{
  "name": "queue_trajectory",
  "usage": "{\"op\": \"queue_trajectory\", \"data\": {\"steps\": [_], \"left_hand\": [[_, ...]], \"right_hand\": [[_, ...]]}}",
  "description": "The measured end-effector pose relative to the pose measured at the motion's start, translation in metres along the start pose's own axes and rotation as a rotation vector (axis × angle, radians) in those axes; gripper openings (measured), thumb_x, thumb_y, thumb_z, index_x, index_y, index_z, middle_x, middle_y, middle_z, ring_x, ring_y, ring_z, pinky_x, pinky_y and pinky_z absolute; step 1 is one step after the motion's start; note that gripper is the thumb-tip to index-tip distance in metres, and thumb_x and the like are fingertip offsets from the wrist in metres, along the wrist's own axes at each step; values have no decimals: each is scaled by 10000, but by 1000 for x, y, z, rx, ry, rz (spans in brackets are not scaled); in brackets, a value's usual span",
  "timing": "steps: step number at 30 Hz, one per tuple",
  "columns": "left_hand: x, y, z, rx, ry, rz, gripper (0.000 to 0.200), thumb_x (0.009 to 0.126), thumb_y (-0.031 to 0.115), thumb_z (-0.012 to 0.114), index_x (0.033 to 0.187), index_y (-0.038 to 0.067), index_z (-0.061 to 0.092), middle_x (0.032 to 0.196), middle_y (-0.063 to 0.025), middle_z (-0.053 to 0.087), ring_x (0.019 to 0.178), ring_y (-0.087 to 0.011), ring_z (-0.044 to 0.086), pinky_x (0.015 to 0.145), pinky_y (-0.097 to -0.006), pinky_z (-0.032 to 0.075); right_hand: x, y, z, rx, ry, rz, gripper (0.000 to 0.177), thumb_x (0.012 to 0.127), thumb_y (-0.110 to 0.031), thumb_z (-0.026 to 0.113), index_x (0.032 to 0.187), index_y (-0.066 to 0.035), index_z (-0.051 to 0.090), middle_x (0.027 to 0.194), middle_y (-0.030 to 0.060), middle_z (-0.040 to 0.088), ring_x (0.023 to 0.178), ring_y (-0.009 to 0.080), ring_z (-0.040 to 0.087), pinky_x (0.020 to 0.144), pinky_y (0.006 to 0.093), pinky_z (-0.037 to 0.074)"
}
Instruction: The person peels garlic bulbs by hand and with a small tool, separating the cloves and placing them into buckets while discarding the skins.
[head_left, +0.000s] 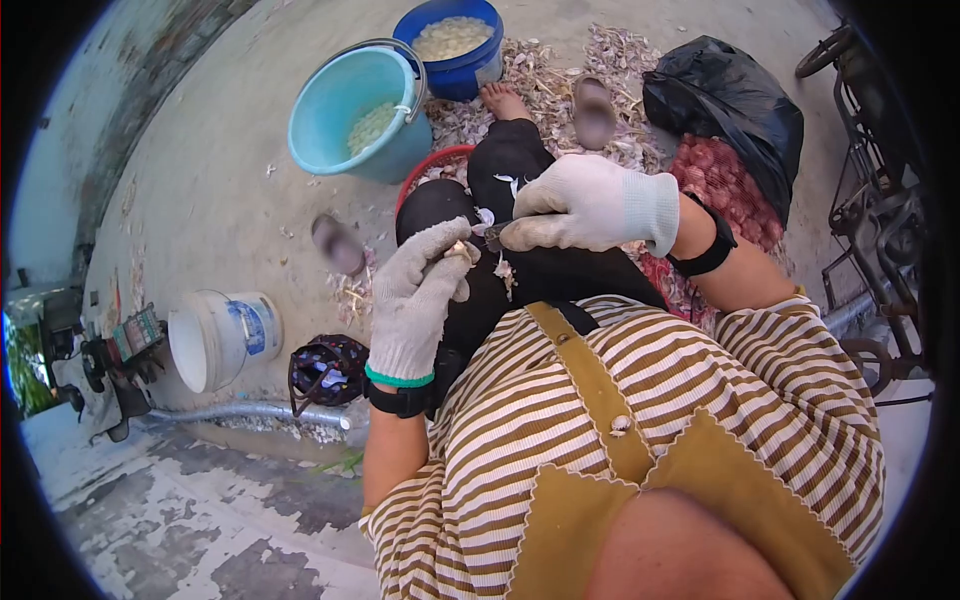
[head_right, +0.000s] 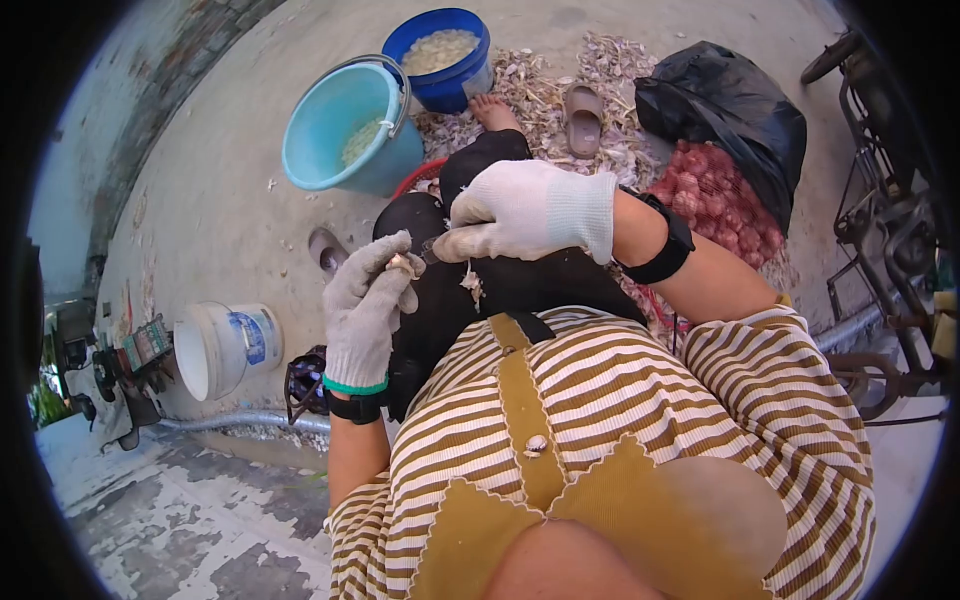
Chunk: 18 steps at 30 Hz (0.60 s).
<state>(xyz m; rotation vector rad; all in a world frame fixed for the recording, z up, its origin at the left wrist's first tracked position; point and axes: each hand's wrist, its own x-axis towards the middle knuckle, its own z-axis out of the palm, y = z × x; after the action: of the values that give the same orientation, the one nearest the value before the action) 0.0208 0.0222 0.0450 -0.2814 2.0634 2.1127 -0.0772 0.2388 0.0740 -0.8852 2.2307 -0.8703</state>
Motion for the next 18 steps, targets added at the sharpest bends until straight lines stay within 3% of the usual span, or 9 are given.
{"op": "queue_trajectory", "data": {"steps": [4,6,13,15,18], "left_hand": [[0,-2,-3,149,-43,83,283,880,-3,598,1158,-7,642,915,-26,649,679,-59,550,576,-189,448],[0,-2,-7,217,-54,112,306,854,-7,619,1158,10,650,926,-35,668,708,-64,574,612,-199,467],[2,-8,-5,347,-3,258,311,790,17,690,1100,25,658,905,-86,707,757,-113,659,674,-261,520],[1,-3,-3,385,-24,250,282,809,-8,675,1089,6,649,894,-52,680,728,-80,610,640,-226,492],[2,1,-3,468,-50,265,258,820,-37,661,1076,-15,642,877,-21,655,694,-48,561,604,-191,462]], "right_hand": [[6,-9,-2,-101,-53,-63,398,899,-420,599,849,-34,679,624,98,606,546,211,589,532,332,456],[7,-14,-5,-121,-118,-12,524,910,-506,517,857,-8,671,686,159,626,676,307,632,644,391,491],[6,-18,-6,-104,-149,66,530,912,-506,515,843,-4,670,682,155,622,672,299,629,631,380,487],[4,-17,-8,-41,-131,67,389,891,-418,609,851,-40,696,623,82,602,560,191,589,534,324,456],[5,-6,-4,-36,-113,-12,366,888,-395,618,869,-39,701,619,71,596,553,170,573,525,310,447]]}}
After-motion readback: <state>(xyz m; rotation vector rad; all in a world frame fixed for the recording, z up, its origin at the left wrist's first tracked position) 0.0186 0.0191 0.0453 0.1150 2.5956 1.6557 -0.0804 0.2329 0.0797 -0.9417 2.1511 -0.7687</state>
